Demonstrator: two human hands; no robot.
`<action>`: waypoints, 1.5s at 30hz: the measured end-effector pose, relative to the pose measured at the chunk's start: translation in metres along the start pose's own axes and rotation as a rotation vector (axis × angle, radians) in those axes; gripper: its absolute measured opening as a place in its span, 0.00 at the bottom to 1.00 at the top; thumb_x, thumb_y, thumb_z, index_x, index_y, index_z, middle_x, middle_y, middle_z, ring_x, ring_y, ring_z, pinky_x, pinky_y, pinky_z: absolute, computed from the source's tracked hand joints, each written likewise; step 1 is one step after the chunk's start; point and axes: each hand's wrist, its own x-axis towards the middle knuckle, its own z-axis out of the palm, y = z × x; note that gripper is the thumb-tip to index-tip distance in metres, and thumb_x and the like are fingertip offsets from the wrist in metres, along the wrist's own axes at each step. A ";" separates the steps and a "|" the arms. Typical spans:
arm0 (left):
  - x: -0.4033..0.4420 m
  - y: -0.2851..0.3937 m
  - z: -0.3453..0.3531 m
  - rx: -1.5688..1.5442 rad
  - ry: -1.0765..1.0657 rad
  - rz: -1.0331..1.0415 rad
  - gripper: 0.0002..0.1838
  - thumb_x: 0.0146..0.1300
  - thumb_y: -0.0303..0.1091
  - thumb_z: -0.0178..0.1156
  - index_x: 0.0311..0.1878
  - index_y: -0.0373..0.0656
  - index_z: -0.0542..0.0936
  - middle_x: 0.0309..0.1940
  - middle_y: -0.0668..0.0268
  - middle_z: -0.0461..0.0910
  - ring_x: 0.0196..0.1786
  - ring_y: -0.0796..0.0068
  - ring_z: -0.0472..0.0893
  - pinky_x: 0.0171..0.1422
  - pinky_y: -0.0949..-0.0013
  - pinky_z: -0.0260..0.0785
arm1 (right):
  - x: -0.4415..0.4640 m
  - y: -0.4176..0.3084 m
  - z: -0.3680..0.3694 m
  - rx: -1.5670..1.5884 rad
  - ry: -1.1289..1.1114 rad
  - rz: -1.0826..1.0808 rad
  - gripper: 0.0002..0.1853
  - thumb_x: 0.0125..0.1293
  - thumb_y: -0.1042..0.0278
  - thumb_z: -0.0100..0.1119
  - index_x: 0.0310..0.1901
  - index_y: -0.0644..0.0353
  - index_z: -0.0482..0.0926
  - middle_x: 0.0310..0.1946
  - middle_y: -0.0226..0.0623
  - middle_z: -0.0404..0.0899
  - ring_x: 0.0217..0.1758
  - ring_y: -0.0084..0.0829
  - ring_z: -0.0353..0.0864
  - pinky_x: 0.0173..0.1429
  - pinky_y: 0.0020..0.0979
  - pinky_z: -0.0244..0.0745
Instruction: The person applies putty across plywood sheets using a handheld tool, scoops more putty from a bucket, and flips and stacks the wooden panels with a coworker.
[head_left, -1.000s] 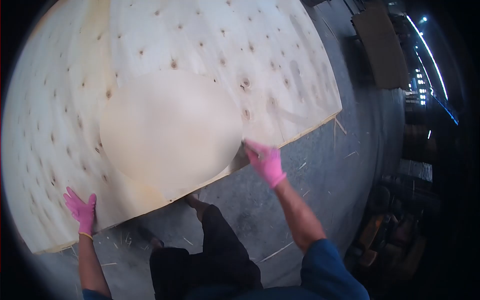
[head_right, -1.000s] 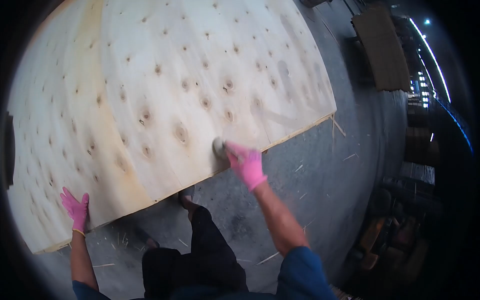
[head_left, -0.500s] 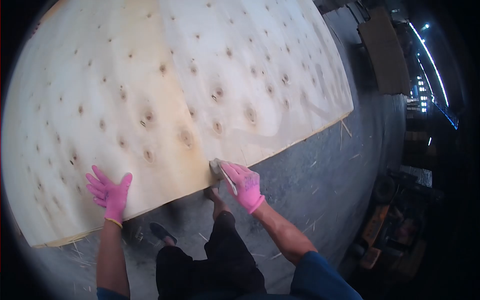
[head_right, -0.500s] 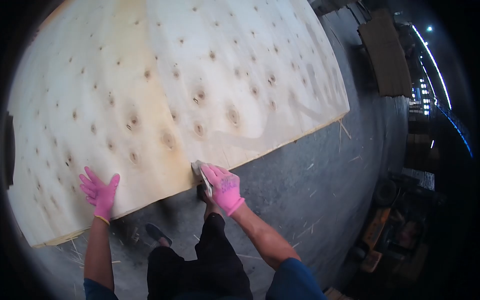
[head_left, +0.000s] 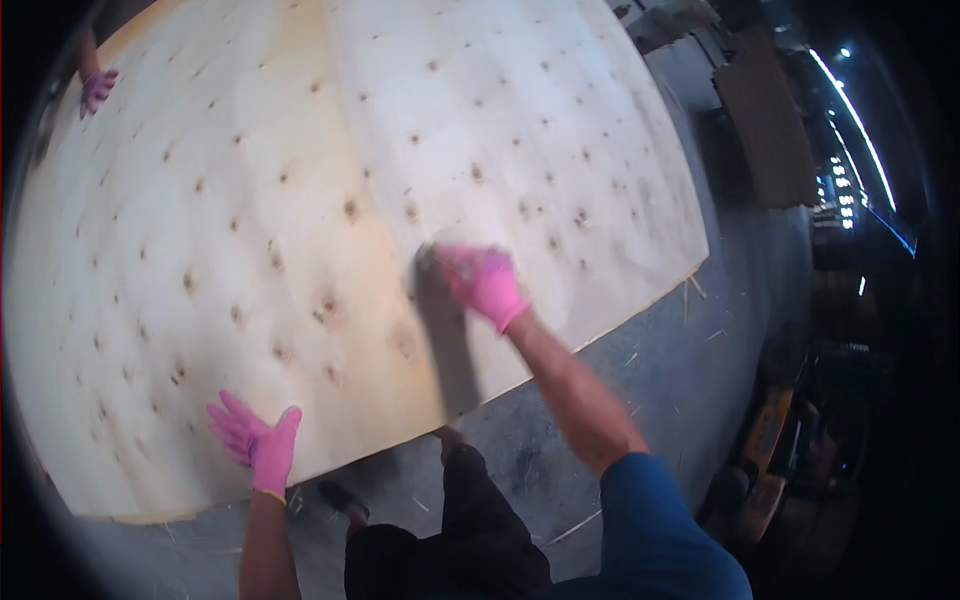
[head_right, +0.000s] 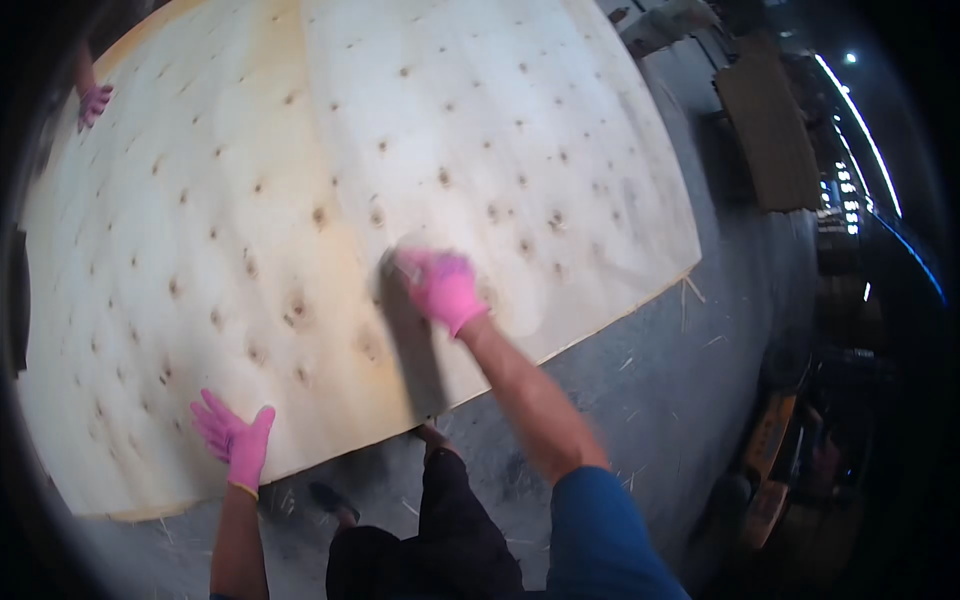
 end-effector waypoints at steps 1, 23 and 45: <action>0.002 0.001 0.004 0.003 0.011 0.002 0.70 0.49 0.58 0.76 0.83 0.55 0.35 0.84 0.53 0.26 0.84 0.43 0.27 0.80 0.33 0.26 | -0.027 -0.002 0.014 0.029 0.145 -0.133 0.11 0.64 0.63 0.62 0.46 0.49 0.87 0.34 0.36 0.88 0.39 0.46 0.87 0.38 0.42 0.81; 0.016 -0.014 0.008 0.236 0.135 0.180 0.69 0.47 0.53 0.76 0.83 0.49 0.39 0.83 0.47 0.35 0.83 0.38 0.40 0.81 0.36 0.38 | -0.077 0.207 -0.102 0.042 0.046 0.037 0.21 0.60 0.72 0.66 0.56 0.45 0.85 0.51 0.37 0.86 0.50 0.43 0.87 0.53 0.40 0.82; 0.161 0.090 -0.096 -0.079 -0.122 -0.181 0.78 0.44 0.68 0.75 0.82 0.54 0.26 0.81 0.46 0.18 0.81 0.31 0.22 0.80 0.34 0.23 | 0.299 -0.052 0.018 0.000 -0.294 -0.270 0.12 0.66 0.66 0.61 0.50 0.49 0.87 0.44 0.41 0.87 0.47 0.45 0.85 0.53 0.39 0.80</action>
